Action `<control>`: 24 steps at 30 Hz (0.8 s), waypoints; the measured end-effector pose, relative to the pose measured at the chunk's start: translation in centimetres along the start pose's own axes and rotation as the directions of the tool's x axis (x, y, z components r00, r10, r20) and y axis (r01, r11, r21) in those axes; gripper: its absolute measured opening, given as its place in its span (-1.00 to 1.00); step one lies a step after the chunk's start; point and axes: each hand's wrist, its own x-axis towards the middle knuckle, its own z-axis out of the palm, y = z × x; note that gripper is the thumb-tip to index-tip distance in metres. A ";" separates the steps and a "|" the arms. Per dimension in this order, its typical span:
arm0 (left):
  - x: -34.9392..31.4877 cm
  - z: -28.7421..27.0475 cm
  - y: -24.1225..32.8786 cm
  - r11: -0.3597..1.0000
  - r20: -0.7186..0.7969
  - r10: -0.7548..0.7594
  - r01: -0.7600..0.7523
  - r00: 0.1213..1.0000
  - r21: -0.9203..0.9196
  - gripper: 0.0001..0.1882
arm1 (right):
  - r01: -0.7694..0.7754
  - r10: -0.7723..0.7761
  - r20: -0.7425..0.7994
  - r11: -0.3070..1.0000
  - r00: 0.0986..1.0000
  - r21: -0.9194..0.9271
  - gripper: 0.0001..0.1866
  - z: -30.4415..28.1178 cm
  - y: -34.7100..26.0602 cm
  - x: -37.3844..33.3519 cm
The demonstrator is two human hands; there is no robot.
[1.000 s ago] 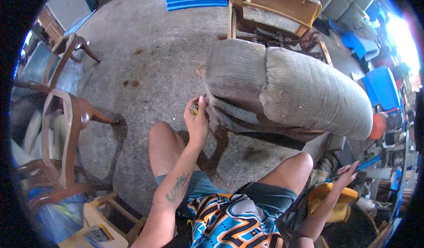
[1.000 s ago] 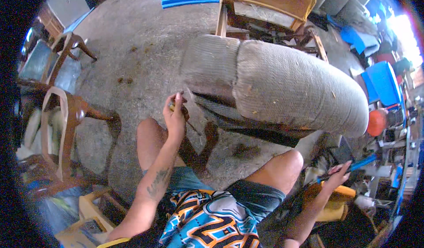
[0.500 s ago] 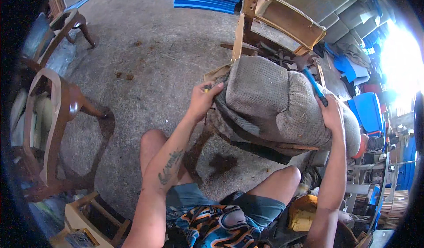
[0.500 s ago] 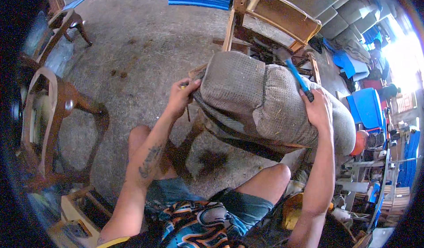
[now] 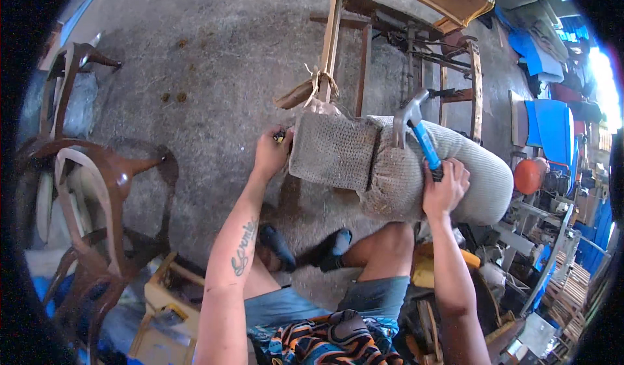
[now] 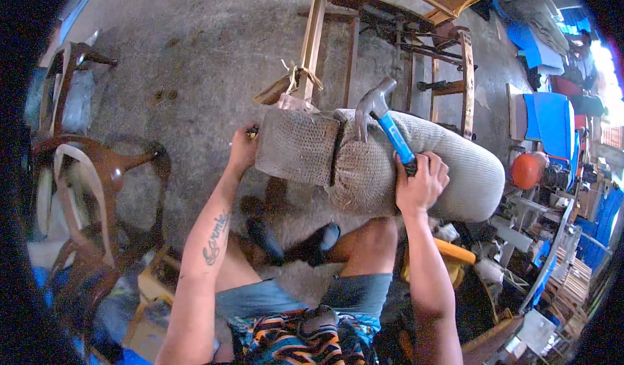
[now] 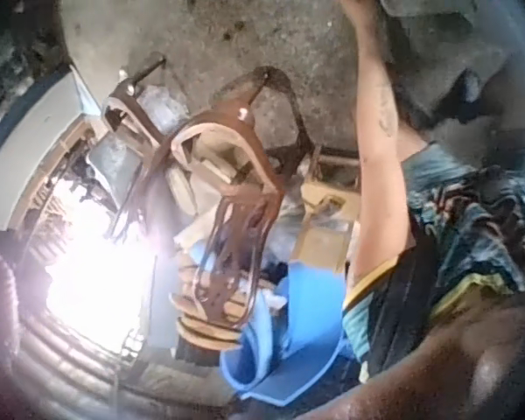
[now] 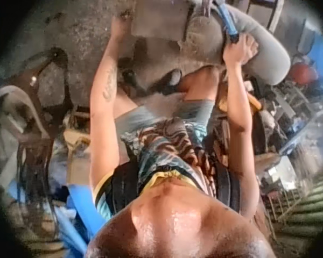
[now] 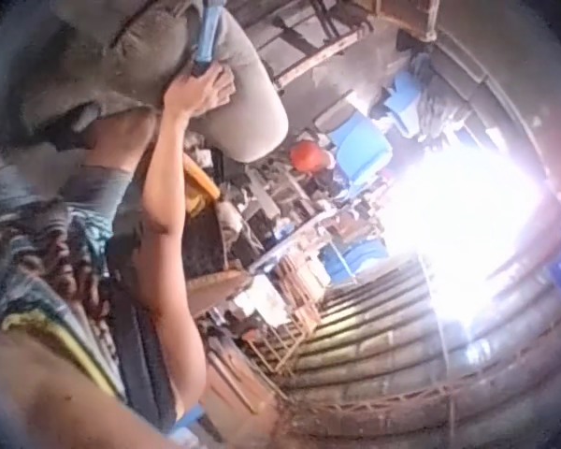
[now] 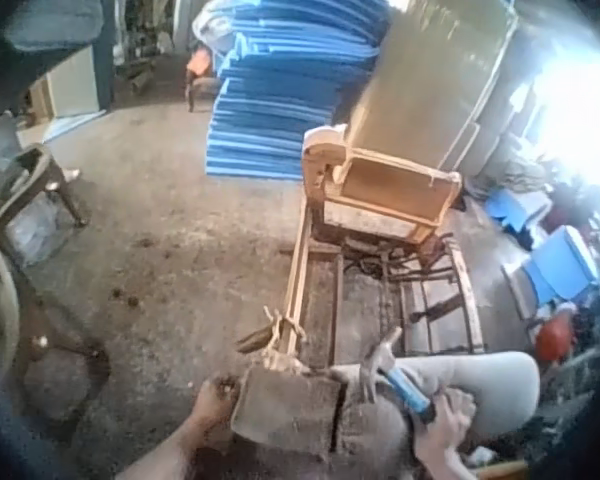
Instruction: Removing fabric and staples from a chair frame using a hammer and pliers.
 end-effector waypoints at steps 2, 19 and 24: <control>-0.5 -1.2 1.8 0.971 0.067 -0.184 0.171 0.981 0.167 -0.72 | -0.020 0.020 0.066 1.000 0.998 -0.002 -0.67 0.0 0.3 0.2; -0.8 0.3 26.5 0.737 0.575 0.644 -0.611 0.505 -0.289 -0.73 | -0.078 0.029 0.473 0.993 0.881 0.085 -0.57 -0.4 1.3 1.8; 1.4 1.1 24.7 0.909 0.652 0.412 -0.340 0.636 -0.243 -0.73 | -0.155 0.042 0.562 0.976 0.826 0.155 -0.67 -2.2 1.0 4.3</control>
